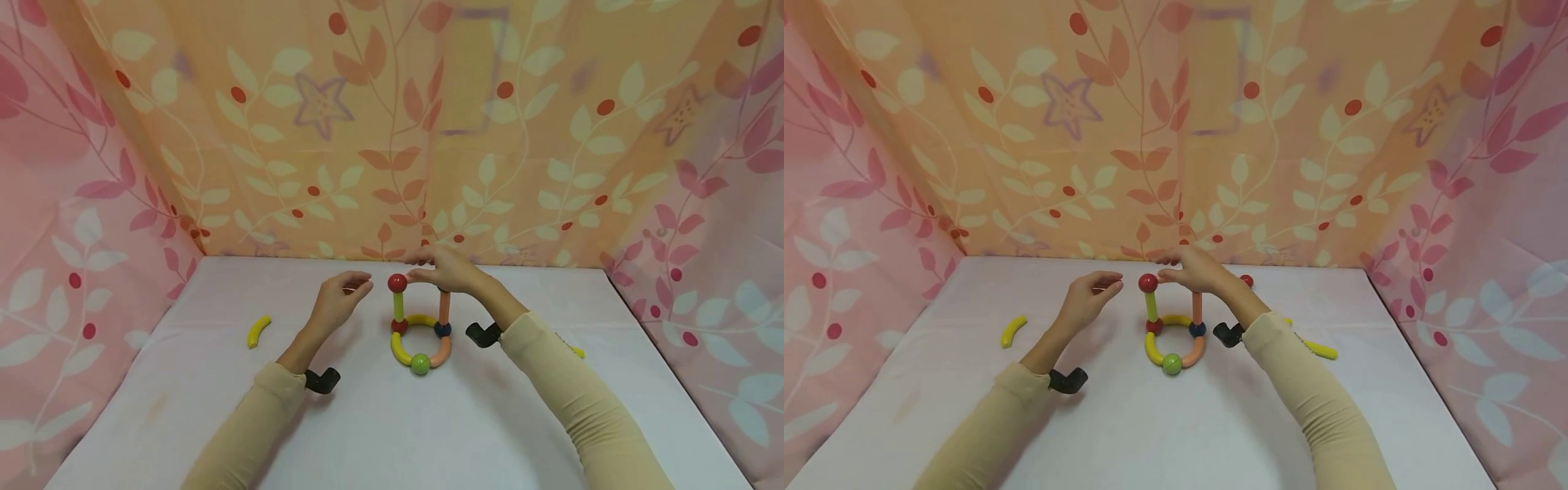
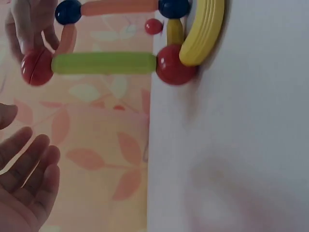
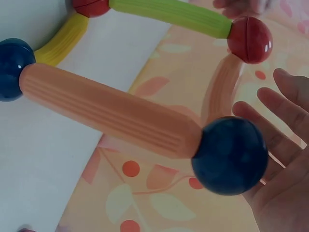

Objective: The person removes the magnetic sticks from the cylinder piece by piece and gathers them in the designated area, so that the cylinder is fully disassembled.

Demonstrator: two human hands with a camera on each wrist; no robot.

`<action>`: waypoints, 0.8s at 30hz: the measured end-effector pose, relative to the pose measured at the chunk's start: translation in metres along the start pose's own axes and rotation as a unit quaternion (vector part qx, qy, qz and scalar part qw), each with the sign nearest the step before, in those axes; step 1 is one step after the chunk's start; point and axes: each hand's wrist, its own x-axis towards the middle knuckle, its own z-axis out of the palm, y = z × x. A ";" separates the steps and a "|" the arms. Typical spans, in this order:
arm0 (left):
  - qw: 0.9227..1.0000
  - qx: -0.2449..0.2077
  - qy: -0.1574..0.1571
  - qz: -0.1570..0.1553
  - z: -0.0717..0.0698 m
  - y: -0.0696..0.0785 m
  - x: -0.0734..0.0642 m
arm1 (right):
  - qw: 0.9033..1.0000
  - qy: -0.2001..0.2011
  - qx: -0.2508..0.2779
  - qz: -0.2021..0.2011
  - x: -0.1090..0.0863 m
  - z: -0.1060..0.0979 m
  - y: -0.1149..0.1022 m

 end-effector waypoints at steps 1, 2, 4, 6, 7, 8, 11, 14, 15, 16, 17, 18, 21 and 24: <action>1.000 -0.008 -0.003 0.000 0.004 0.002 0.001 | 1.000 0.000 -0.002 0.003 0.000 0.000 0.001; 1.000 -0.015 -0.005 0.002 0.007 0.004 0.001 | 1.000 0.001 -0.001 0.006 0.001 0.000 0.003; 1.000 -0.030 -0.009 0.005 0.013 0.008 0.003 | 1.000 0.003 0.001 0.016 0.002 0.000 0.004; 0.999 -0.044 -0.008 0.009 0.019 0.012 0.004 | 1.000 0.003 0.004 0.022 0.004 -0.001 0.006; 0.999 -0.051 -0.008 0.013 0.021 0.013 0.004 | 1.000 0.002 0.002 0.021 0.005 -0.001 0.006; 0.998 -0.060 -0.008 0.017 0.023 0.014 0.005 | 1.000 0.000 0.000 0.017 0.006 -0.001 0.007; 0.996 -0.083 -0.007 0.025 0.030 0.016 0.004 | 1.000 -0.008 -0.011 0.000 0.007 0.001 0.010; 0.994 -0.103 -0.005 0.034 0.036 0.017 0.003 | 1.000 -0.011 -0.012 -0.004 0.008 0.004 0.012; 0.994 -0.108 -0.003 0.036 0.038 0.017 0.003 | 1.000 -0.011 -0.011 -0.005 0.008 0.005 0.013; 0.993 -0.113 -0.001 0.039 0.039 0.017 0.003 | 1.000 -0.012 -0.008 -0.007 0.008 0.007 0.014; 0.992 -0.118 0.001 0.040 0.041 0.017 0.002 | 1.000 -0.012 -0.007 -0.011 0.008 0.008 0.015; 0.992 -0.123 0.003 0.041 0.042 0.016 0.003 | 1.000 -0.014 -0.003 -0.016 0.008 0.009 0.016; 0.990 -0.136 0.003 0.040 0.045 0.017 0.002 | 0.999 -0.015 0.002 -0.036 0.009 0.012 0.018; 0.989 -0.140 -0.002 0.036 0.046 0.017 0.000 | 0.999 -0.016 0.009 -0.047 0.010 0.014 0.018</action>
